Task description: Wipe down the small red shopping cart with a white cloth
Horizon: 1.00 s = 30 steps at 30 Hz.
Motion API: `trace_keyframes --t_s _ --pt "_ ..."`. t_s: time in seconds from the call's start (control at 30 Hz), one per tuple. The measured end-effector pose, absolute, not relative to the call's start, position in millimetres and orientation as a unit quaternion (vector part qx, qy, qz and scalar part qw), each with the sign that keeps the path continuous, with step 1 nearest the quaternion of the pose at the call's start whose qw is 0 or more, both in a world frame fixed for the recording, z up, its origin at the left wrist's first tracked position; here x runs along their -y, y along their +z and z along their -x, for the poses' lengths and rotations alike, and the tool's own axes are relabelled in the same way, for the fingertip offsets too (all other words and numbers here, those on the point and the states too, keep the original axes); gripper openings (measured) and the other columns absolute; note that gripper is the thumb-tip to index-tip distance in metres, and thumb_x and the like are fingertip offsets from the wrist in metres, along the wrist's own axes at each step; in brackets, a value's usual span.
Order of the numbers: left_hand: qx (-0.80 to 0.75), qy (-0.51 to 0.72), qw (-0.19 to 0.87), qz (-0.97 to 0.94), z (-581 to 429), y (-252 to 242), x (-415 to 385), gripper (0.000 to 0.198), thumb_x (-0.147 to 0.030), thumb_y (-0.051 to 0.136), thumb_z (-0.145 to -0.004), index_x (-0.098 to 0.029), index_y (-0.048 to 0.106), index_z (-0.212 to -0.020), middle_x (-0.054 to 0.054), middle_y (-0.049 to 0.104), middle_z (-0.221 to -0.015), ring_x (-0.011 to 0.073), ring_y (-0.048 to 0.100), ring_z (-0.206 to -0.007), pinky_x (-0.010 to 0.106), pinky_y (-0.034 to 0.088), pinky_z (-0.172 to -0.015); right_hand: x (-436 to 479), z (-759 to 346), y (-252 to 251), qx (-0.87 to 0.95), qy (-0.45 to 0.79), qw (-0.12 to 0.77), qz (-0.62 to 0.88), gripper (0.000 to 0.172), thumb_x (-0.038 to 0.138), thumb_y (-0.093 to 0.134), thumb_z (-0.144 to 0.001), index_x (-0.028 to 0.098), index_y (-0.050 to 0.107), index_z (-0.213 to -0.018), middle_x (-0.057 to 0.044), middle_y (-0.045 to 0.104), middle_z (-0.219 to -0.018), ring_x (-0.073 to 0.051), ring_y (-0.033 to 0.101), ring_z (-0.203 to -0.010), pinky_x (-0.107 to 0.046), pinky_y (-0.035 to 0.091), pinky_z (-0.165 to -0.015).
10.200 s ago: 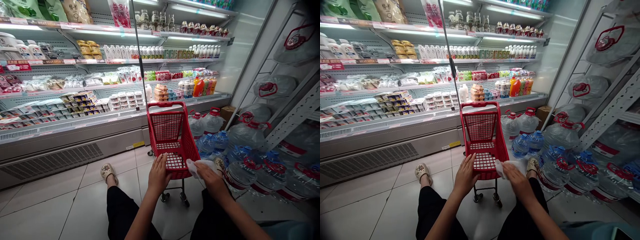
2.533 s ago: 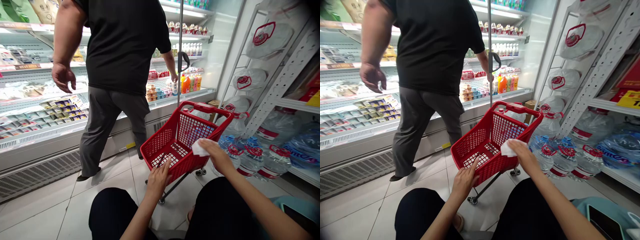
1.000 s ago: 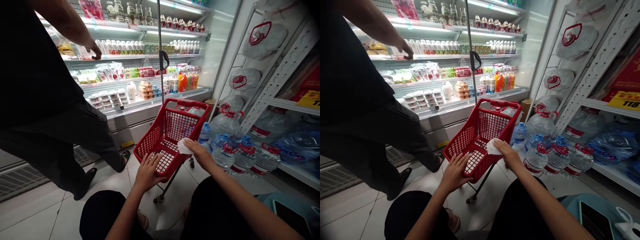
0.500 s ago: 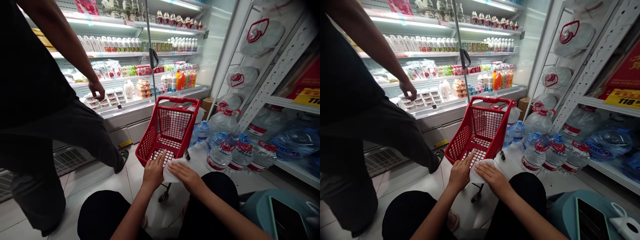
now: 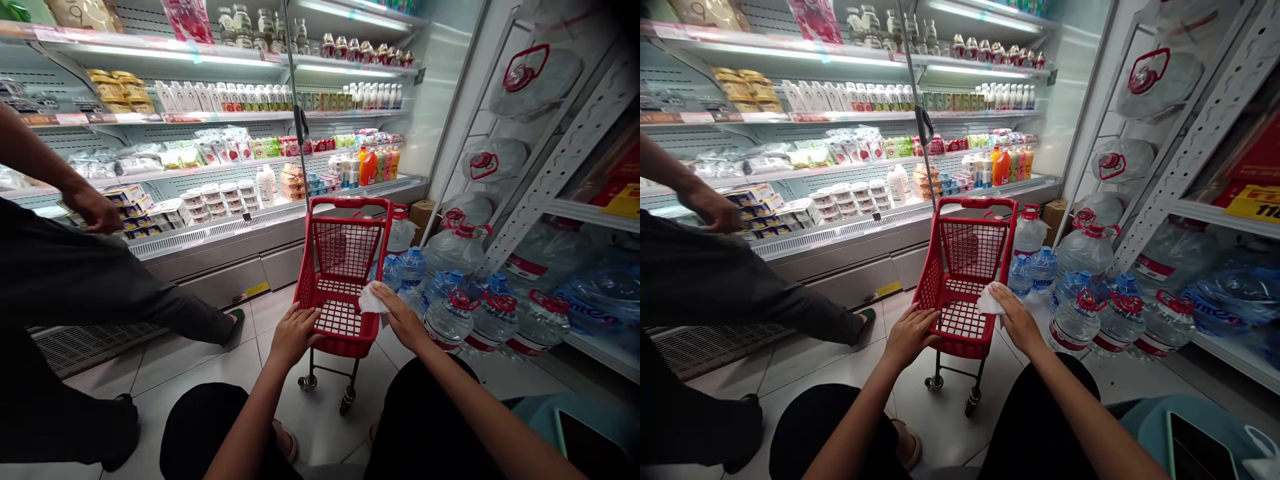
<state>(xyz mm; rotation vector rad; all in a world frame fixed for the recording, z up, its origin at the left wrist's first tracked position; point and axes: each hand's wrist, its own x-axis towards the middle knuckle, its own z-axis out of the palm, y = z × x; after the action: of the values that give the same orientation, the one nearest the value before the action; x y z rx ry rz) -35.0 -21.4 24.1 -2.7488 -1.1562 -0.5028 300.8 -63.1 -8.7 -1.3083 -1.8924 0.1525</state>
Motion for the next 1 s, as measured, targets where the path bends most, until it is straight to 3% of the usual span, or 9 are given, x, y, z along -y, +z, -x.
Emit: trace_keyframes --t_s 0.17,0.3,0.47,0.57,0.67,0.77,0.83,0.9,1.0 --pt "0.400 -0.181 0.073 0.895 25 19 33 0.048 -0.043 0.075 -0.092 -0.022 0.064 -0.134 0.008 0.071 -0.136 0.0256 0.067 -0.122 0.048 0.037 -0.123 124 -264 -21 0.756 0.032 0.371 0.538 0.073 0.007 0.031 -0.095 0.030 0.026 -0.165 -0.001 0.034 -0.168 -0.020 0.025 -0.157 -0.051 0.028 -0.128" --pt "0.430 -0.191 0.083 0.879 8 13 52 0.056 -0.028 0.072 -0.092 -0.019 0.056 -0.145 0.012 0.068 -0.139 0.0267 0.066 -0.125 0.048 0.038 -0.123 146 -227 -27 0.780 -0.032 0.321 0.536 0.085 -0.002 0.030 -0.087 0.029 0.021 -0.166 0.000 0.038 -0.166 -0.020 0.028 -0.156 -0.050 0.030 -0.128" --pt "0.447 -0.228 0.073 0.862 -21 8 81 0.104 -0.002 0.060 -0.073 -0.016 0.016 -0.166 0.012 0.070 -0.135 0.0248 0.069 -0.118 0.045 0.041 -0.119 131 -184 -22 0.801 -0.106 0.301 0.507 0.082 -0.002 0.031 -0.089 0.021 0.013 -0.166 -0.005 0.045 -0.162 -0.018 0.037 -0.152 -0.045 0.035 -0.126" --pt "0.437 -0.234 0.043 0.868 -24 11 88 0.116 0.001 0.055 -0.066 -0.017 0.002 -0.167 0.012 0.063 -0.146 0.0234 0.071 -0.113 0.042 0.048 -0.111 127 -176 -22 0.815 -0.119 0.299 0.481 0.081 -0.002 0.031 -0.090 0.017 0.011 -0.166 -0.007 0.044 -0.162 -0.017 0.036 -0.152 -0.042 0.037 -0.124" --pt "0.383 -0.215 0.031 0.898 -10 19 81 0.108 -0.007 0.062 -0.074 -0.019 0.008 -0.167 0.011 0.045 -0.162 0.0245 0.060 -0.133 0.041 0.045 -0.115 132 -194 -27 0.829 -0.111 0.278 0.473 0.080 0.000 0.031 -0.091 0.021 0.016 -0.166 -0.005 0.042 -0.164 -0.017 0.034 -0.153 -0.043 0.035 -0.124" --pt "0.361 -0.207 0.058 0.908 11 28 68 0.088 -0.035 0.073 -0.086 -0.024 0.029 -0.162 0.007 0.034 -0.169 0.0288 0.034 -0.154 0.049 0.029 -0.127 137 -237 -33 0.805 -0.101 0.280 0.513 0.080 0.001 0.029 -0.092 0.026 0.018 -0.166 -0.003 0.039 -0.166 -0.018 0.032 -0.154 -0.045 0.033 -0.125" --pt "0.368 -0.204 0.069 0.904 20 31 61 0.086 -0.054 0.076 -0.085 -0.028 0.040 -0.158 0.006 0.031 -0.170 0.0335 0.022 -0.158 0.055 0.024 -0.129 139 -267 -35 0.768 -0.094 0.297 0.560 0.080 0.001 0.027 -0.092 0.028 0.015 -0.167 -0.002 0.037 -0.166 -0.019 0.030 -0.155 -0.049 0.031 -0.126" --pt "0.369 -0.201 0.063 0.905 20 29 59 0.093 -0.063 0.078 -0.080 -0.028 0.040 -0.158 0.006 0.032 -0.169 0.0366 0.015 -0.159 0.057 0.023 -0.129 139 -285 -36 0.734 -0.087 0.314 0.596 0.080 0.002 0.026 -0.093 0.030 0.013 -0.167 -0.002 0.038 -0.166 -0.020 0.030 -0.155 -0.052 0.029 -0.126" --pt "0.382 -0.219 0.052 0.896 6 18 63 0.103 -0.061 0.079 -0.080 -0.026 0.029 -0.163 0.009 0.041 -0.164 0.0384 0.013 -0.159 0.059 0.021 -0.128 140 -275 -37 0.721 -0.078 0.331 0.604 0.082 0.001 0.027 -0.092 0.030 0.012 -0.167 -0.002 0.039 -0.166 -0.021 0.031 -0.155 -0.053 0.029 -0.127"
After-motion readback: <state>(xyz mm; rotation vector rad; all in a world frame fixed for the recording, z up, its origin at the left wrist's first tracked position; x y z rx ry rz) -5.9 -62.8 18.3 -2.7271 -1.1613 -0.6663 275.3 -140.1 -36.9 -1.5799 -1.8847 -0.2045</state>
